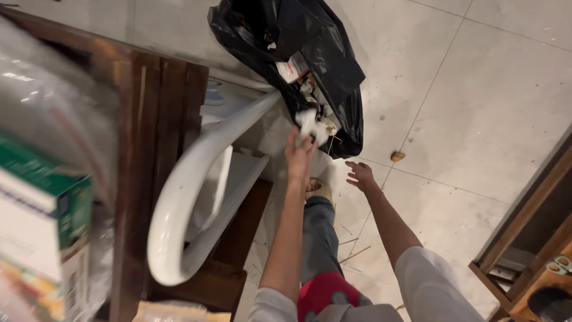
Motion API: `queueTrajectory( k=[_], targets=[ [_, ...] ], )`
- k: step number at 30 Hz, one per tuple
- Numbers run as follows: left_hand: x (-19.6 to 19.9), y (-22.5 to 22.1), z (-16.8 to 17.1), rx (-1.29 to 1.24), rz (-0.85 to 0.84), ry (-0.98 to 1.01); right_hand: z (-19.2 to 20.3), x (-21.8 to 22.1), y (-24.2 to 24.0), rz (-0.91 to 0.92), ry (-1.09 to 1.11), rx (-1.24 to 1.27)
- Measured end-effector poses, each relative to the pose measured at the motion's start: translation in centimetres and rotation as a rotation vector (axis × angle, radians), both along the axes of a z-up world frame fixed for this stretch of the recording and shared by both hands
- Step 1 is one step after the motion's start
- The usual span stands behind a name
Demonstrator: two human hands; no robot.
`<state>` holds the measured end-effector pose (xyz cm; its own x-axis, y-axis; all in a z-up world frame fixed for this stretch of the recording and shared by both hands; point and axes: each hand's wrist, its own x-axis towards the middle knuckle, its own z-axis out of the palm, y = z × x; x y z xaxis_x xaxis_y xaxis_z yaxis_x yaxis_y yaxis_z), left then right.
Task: Clean and prepare a silicone workshop mat by scraping off residue and organizing materials.
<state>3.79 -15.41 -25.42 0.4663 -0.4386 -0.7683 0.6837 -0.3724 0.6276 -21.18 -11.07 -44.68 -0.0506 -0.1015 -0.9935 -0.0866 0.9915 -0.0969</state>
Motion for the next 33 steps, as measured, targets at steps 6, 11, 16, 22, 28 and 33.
queueTrajectory(
  k=[6,11,16,22,28,33],
  targets=[
    [-1.4,4.3,-5.4,0.038,-0.186,0.031,-1.2,2.1,-2.7,-0.016,0.105,-0.001],
    [-2.3,11.2,-3.9,0.249,-0.147,0.14,-6.2,1.8,-4.2,-0.105,0.142,0.024],
    [-1.8,12.3,-2.2,0.267,-0.05,0.161,-3.9,0.8,-5.4,-0.226,0.062,-0.17],
    [-2.3,10.2,4.8,0.261,0.0,0.151,21.6,4.7,-15.8,-0.56,-0.509,-0.496],
    [-3.9,11.9,7.9,0.216,0.043,0.159,14.6,5.1,-8.3,-0.497,-0.42,-0.228],
    [-4.7,14.6,10.9,0.191,0.092,0.164,16.3,5.1,-5.4,-0.173,-0.118,-0.339]
  ],
)
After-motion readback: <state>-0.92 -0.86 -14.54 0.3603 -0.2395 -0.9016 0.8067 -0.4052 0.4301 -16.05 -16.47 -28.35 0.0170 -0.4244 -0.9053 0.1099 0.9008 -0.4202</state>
